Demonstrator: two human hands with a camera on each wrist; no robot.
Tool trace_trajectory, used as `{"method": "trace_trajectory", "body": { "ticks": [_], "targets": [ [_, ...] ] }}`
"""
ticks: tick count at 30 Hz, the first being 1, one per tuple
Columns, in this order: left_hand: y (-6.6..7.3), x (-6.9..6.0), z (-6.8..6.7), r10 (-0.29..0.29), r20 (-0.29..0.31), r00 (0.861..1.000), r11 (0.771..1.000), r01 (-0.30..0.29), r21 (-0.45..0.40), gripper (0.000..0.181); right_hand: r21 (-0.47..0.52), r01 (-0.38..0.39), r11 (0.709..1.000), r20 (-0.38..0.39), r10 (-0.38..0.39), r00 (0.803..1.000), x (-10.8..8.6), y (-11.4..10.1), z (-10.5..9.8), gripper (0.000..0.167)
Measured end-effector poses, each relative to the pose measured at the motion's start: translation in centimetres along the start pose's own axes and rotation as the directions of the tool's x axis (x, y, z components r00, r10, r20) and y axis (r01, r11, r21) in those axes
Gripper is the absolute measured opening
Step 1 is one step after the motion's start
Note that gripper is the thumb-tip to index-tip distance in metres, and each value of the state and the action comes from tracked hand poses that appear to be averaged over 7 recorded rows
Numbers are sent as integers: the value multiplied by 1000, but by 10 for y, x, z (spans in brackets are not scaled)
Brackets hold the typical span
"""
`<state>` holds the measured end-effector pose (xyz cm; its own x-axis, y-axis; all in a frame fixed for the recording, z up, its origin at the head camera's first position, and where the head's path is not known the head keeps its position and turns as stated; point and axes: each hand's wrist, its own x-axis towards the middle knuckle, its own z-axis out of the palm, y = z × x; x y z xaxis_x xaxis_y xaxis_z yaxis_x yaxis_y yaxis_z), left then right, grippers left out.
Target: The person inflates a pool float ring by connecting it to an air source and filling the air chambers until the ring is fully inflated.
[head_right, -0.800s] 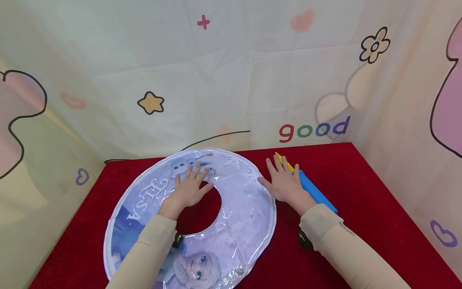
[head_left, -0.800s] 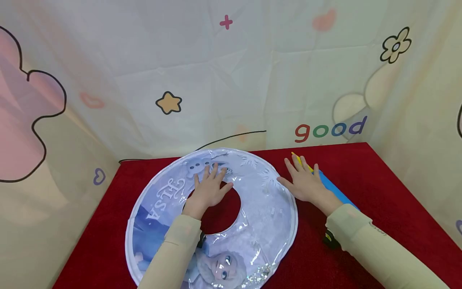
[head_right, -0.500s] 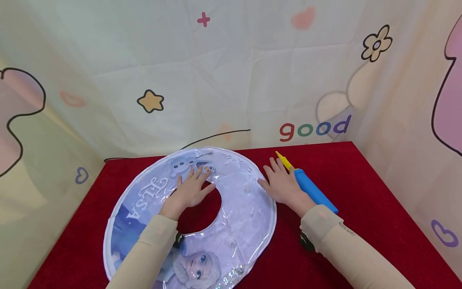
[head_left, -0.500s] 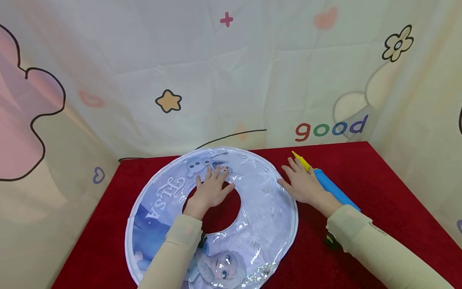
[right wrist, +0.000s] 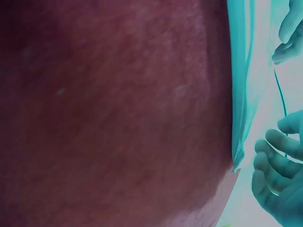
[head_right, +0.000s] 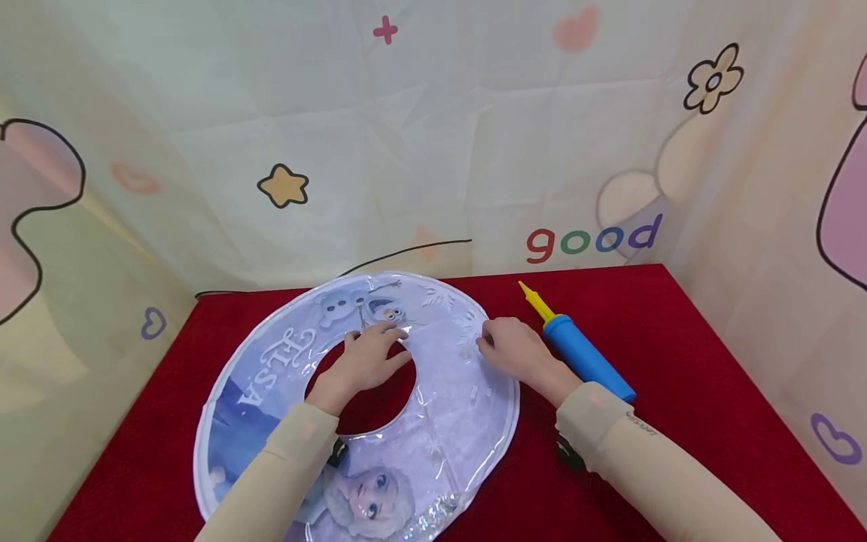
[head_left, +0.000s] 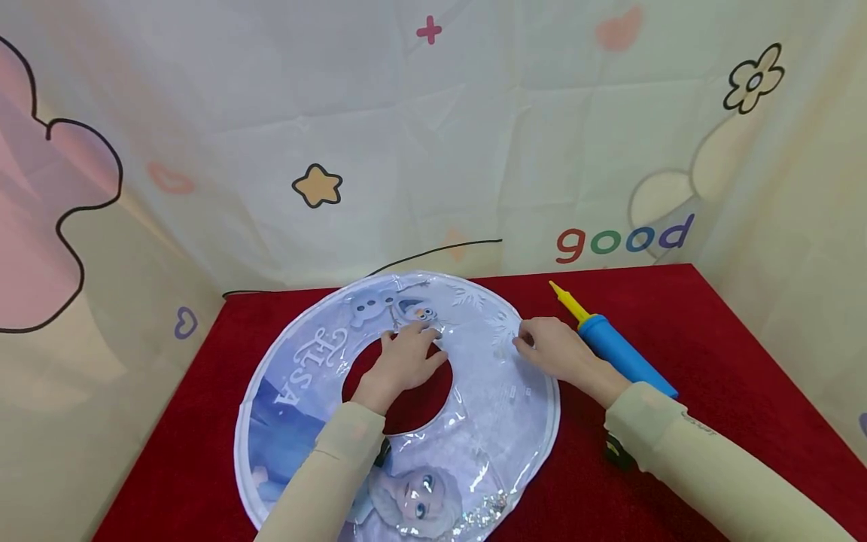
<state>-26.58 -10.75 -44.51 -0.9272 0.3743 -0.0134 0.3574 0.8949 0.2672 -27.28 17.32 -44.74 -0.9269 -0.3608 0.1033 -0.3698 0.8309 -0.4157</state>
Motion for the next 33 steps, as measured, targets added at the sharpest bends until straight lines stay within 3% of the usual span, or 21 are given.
{"method": "trace_trajectory", "body": {
  "ticks": [4,11,18,33],
  "targets": [
    [6,4,1,45,-24,999,999,-46,-14,41,42,-11,999,81,8,997,4,-5,1,18],
    [17,11,4,112,-33,993,990,-114,-82,32,36,-11,999,131,6,991,11,-13,6,20],
    [17,15,13,122,8,992,988,-121,-95,32,-25,-40,999,152,43,987,16,-19,12,27],
    [20,16,14,107,61,992,993,-103,-57,35,-154,-126,980,156,150,976,19,-25,19,38]
  ]
}}
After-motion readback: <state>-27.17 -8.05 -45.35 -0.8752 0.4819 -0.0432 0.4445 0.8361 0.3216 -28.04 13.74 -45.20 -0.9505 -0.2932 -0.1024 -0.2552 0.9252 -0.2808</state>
